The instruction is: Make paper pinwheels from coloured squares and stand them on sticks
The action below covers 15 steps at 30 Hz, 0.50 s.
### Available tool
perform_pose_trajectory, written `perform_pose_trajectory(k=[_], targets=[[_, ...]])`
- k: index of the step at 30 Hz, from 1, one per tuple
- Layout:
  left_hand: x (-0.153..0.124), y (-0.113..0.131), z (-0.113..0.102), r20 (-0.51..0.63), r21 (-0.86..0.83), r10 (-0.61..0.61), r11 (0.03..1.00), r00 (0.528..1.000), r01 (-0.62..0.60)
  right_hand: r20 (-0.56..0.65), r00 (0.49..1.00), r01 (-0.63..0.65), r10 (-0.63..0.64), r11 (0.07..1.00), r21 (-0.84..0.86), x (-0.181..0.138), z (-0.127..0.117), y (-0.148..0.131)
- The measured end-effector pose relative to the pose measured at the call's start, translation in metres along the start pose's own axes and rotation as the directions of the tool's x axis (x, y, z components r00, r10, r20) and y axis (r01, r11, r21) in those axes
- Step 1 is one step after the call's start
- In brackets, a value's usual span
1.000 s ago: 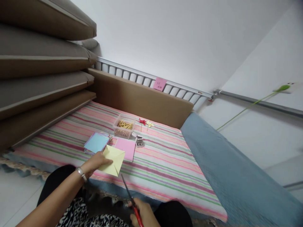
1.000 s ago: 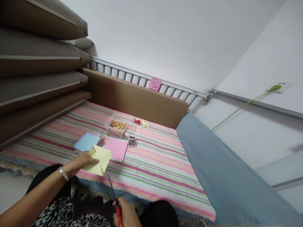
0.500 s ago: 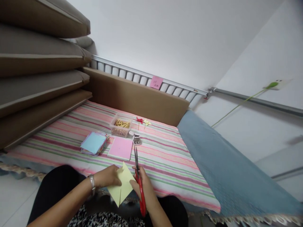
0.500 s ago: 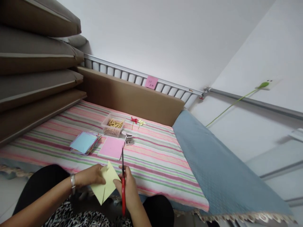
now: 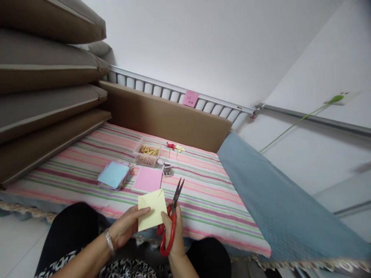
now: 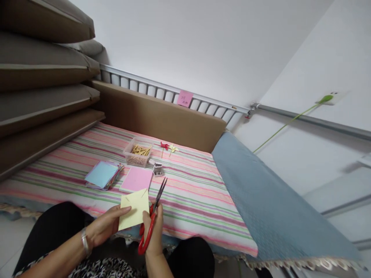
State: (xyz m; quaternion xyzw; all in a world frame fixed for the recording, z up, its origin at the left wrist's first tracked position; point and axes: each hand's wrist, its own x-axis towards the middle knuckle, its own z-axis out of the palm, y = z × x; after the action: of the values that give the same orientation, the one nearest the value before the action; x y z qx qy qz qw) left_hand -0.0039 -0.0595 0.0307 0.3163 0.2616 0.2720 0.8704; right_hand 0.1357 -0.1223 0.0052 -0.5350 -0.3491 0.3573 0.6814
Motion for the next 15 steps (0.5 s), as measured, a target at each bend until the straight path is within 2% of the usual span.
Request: perform_pose_trajectory(k=[4,8,11,13,15], targets=[[0.009,-0.015,-0.001,-0.152,0.017,0.093,0.996,0.984,-0.092,-0.016,1.000,0.000,0.000,0.999,-0.035,-0.004,0.009,0.004],[0.015,-0.005,-0.018,-0.249,0.108,0.134,0.988,0.959,-0.110,0.025,0.995,-0.095,0.098,0.991,-0.093,-0.009,0.002,-0.002],[0.015,0.013,-0.032,-0.346,0.252,0.199,0.961,0.917,-0.113,0.167,0.963,-0.171,0.210,0.961,-0.218,-0.015,-0.011,-0.008],[0.013,0.025,-0.039,-0.385,0.344,0.236,0.934,0.892,-0.099,0.291,0.919,-0.163,0.265,0.930,-0.331,-0.019,-0.019,-0.013],[0.011,0.035,-0.042,-0.403,0.414,0.260,0.907,0.877,-0.079,0.363,0.873,-0.157,0.326,0.892,-0.425,-0.025,-0.023,-0.020]])
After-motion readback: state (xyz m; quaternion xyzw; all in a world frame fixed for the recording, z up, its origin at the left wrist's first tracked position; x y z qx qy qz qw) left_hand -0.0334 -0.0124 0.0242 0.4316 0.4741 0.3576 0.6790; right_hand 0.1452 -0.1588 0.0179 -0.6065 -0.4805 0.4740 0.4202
